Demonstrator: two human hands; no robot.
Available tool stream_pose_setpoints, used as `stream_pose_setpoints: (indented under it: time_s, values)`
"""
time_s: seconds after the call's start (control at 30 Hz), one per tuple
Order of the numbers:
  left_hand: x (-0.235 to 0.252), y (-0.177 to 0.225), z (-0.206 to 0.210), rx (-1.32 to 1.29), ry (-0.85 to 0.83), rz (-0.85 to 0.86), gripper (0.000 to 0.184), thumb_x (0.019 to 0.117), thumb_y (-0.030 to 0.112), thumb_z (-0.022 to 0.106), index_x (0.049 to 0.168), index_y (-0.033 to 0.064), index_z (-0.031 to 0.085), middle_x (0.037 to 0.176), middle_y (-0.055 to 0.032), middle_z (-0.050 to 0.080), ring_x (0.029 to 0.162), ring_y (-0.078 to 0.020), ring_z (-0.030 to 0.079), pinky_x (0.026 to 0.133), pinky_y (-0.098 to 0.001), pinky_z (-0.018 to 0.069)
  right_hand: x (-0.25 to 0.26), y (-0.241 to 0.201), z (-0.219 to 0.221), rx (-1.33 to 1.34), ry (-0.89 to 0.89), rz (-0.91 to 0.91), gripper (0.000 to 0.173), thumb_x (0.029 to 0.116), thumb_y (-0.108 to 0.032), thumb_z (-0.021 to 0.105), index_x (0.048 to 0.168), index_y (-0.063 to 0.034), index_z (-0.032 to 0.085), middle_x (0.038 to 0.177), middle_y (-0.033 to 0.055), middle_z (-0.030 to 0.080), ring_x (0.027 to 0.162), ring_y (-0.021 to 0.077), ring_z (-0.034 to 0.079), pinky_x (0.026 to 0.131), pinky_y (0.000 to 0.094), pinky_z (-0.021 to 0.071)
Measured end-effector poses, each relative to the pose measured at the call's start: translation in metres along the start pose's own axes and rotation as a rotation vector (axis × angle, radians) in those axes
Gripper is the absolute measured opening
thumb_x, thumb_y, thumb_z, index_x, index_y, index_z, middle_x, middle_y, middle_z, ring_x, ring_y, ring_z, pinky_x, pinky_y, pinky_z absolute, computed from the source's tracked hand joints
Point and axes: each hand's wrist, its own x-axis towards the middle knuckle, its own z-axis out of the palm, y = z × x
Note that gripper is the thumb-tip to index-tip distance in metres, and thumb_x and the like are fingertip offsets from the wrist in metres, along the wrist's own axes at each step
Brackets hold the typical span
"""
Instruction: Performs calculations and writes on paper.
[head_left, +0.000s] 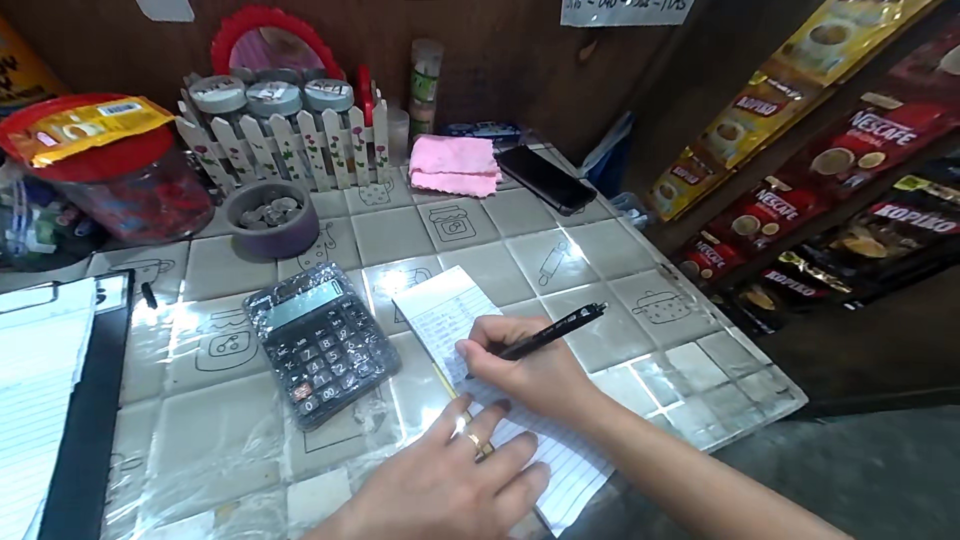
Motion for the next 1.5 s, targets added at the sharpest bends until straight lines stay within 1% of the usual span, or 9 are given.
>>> stream_pose_setpoints:
  time_s: [0.17, 0.47, 0.53, 0.63, 0.83, 0.97, 1.2, 1.37, 1.5]
  values:
    - [-0.0008, -0.0005, 0.0003, 0.004, -0.001, 0.003, 0.06, 0.107, 0.058, 0.03, 0.14, 0.0157, 0.057, 0.146, -0.0077, 0.058, 0.142, -0.0359, 0.047, 0.111, -0.0593, 0.0408, 0.001, 0.0015, -0.0001, 0.006, 0.001, -0.023, 0.028, 0.0966, -0.015, 0.06, 0.069, -0.0133, 0.059, 0.057, -0.0063, 0.05, 0.049, 0.0009, 0.046, 0.044, 0.017, 0.0338]
    - [-0.0012, -0.0012, 0.0016, 0.003, 0.008, 0.006, 0.06, 0.107, 0.058, 0.03, 0.141, 0.0158, 0.057, 0.146, -0.0075, 0.058, 0.143, -0.0352, 0.046, 0.112, -0.0588, 0.0399, 0.0027, 0.0028, -0.0018, 0.06, 0.0, 0.017, 0.027, 0.096, -0.015, 0.061, 0.069, -0.0136, 0.06, 0.058, -0.0067, 0.051, 0.052, -0.0002, 0.048, 0.046, 0.0162, 0.0349]
    - [-0.0008, -0.0014, 0.0015, 0.003, 0.005, 0.008, 0.06, 0.1069, 0.058, 0.031, 0.141, 0.0161, 0.057, 0.146, -0.0077, 0.058, 0.143, -0.0354, 0.046, 0.111, -0.0586, 0.0404, 0.0018, 0.0012, -0.0017, 0.024, 0.008, 0.012, 0.027, 0.0956, -0.015, 0.061, 0.069, -0.0138, 0.06, 0.057, -0.0067, 0.051, 0.051, 0.0003, 0.047, 0.045, 0.0169, 0.0345]
    - [-0.0013, -0.0009, 0.0011, -0.01, 0.005, -0.001, 0.06, 0.1067, 0.058, 0.032, 0.141, 0.016, 0.057, 0.147, -0.0078, 0.058, 0.143, -0.0355, 0.045, 0.112, -0.0588, 0.04, 0.0029, 0.0056, -0.0049, 0.072, 0.026, 0.012, 0.028, 0.0967, -0.015, 0.06, 0.069, -0.0134, 0.058, 0.058, -0.0065, 0.049, 0.052, 0.0002, 0.047, 0.046, 0.0167, 0.0338]
    - [-0.0008, -0.0009, 0.0012, -0.009, 0.009, -0.001, 0.059, 0.1067, 0.058, 0.033, 0.141, 0.0167, 0.058, 0.146, -0.0075, 0.058, 0.143, -0.0349, 0.045, 0.113, -0.0583, 0.0394, 0.0034, 0.0072, -0.0035, 0.036, 0.012, -0.023, 0.026, 0.0951, -0.013, 0.061, 0.069, -0.0131, 0.059, 0.058, -0.007, 0.051, 0.052, -0.001, 0.047, 0.046, 0.0158, 0.0349]
    - [-0.0013, -0.0012, 0.0007, -0.011, 0.011, -0.002, 0.06, 0.1066, 0.058, 0.032, 0.141, 0.0165, 0.058, 0.146, -0.0076, 0.058, 0.143, -0.0352, 0.046, 0.113, -0.0586, 0.0399, 0.0042, 0.0049, -0.0057, 0.044, 0.01, 0.009, 0.027, 0.0951, -0.015, 0.062, 0.068, -0.0136, 0.06, 0.058, -0.0069, 0.051, 0.052, -0.0002, 0.048, 0.046, 0.0163, 0.0351]
    - [-0.0004, -0.0009, -0.0003, 0.001, -0.001, 0.0, 0.06, 0.1063, 0.059, 0.033, 0.141, 0.0168, 0.058, 0.146, -0.0075, 0.058, 0.143, -0.0354, 0.046, 0.113, -0.0584, 0.0399, 0.0041, 0.0061, -0.0071, 0.049, 0.019, -0.001, 0.026, 0.0945, -0.015, 0.062, 0.069, -0.0137, 0.061, 0.058, -0.0071, 0.052, 0.052, -0.0005, 0.048, 0.046, 0.0163, 0.0352]
    - [-0.0012, -0.0002, 0.0, 0.008, 0.014, -0.006, 0.06, 0.1064, 0.058, 0.033, 0.14, 0.017, 0.059, 0.146, -0.0071, 0.059, 0.143, -0.035, 0.046, 0.112, -0.0575, 0.0407, 0.0042, 0.0078, -0.0067, 0.043, 0.016, -0.02, 0.027, 0.0947, -0.014, 0.061, 0.068, -0.0131, 0.059, 0.057, -0.007, 0.05, 0.051, -0.0007, 0.047, 0.045, 0.0163, 0.0335]
    - [-0.0013, -0.0009, -0.0002, -0.002, 0.014, -0.003, 0.059, 0.1065, 0.058, 0.033, 0.141, 0.0173, 0.058, 0.147, -0.0072, 0.058, 0.144, -0.035, 0.045, 0.113, -0.0578, 0.0396, 0.0046, 0.007, -0.0075, 0.033, 0.011, -0.004, 0.027, 0.0948, -0.015, 0.061, 0.068, -0.0136, 0.059, 0.057, -0.0069, 0.05, 0.05, -0.0004, 0.047, 0.045, 0.0167, 0.0334]
